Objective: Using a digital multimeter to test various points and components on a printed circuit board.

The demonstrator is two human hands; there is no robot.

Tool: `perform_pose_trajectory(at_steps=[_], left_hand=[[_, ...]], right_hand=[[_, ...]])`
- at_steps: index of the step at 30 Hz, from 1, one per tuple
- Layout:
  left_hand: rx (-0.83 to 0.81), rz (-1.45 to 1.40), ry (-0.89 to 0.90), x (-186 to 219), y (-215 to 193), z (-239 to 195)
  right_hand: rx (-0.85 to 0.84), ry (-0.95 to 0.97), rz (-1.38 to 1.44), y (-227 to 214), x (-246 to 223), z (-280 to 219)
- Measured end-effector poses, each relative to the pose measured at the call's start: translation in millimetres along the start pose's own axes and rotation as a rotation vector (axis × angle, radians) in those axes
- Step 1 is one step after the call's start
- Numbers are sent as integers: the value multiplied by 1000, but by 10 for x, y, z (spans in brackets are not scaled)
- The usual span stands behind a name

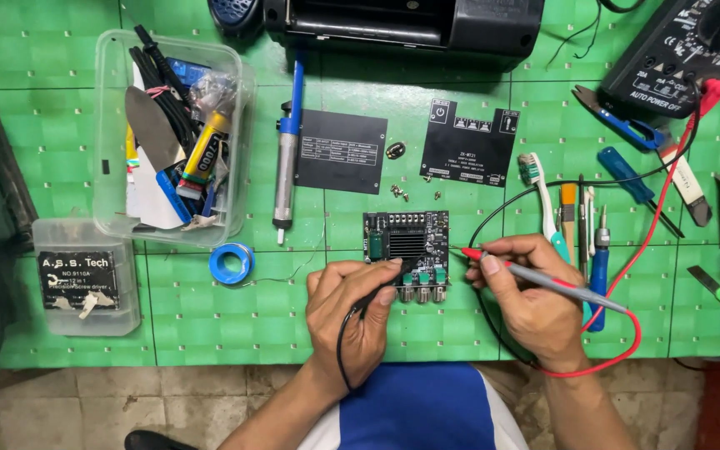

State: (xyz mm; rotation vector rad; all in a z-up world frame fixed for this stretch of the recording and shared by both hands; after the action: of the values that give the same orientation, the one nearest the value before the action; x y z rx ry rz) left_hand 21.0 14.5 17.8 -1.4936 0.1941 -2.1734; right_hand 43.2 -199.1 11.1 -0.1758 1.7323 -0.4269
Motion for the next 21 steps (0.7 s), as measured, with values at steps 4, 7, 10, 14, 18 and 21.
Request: perform_pose_trajectory(at_steps=[4, 7, 10, 14, 18, 21], left_hand=[[-7, 0, 13, 18, 26, 22], [-26, 35, 60, 42, 62, 41], [-47, 97, 116, 72, 99, 65], [-54, 140, 174, 105, 141, 81], [-72, 181, 194, 105, 164, 80], [-79, 193, 189, 78, 185, 57]], right_hand=[[-1, -22, -54, 3, 0, 7], [-21, -26, -55, 14, -3, 8], [6, 6, -34, 27, -1, 9], [4, -65, -98, 23, 11, 6], [-3, -119, -130, 15, 1, 14], [-6, -146, -143, 15, -4, 17]])
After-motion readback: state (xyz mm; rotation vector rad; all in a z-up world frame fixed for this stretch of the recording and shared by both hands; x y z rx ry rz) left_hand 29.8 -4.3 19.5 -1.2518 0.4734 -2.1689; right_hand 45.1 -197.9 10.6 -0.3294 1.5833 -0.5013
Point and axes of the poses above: each hand's wrist, its own z-axis towards the middle knuckle, its own y-axis out of the palm, x = y × z, the point moved 2 cm from there along z, towards the middle knuckle, and after that the axes turned 6 degrees about x, right-handed, at the moved point
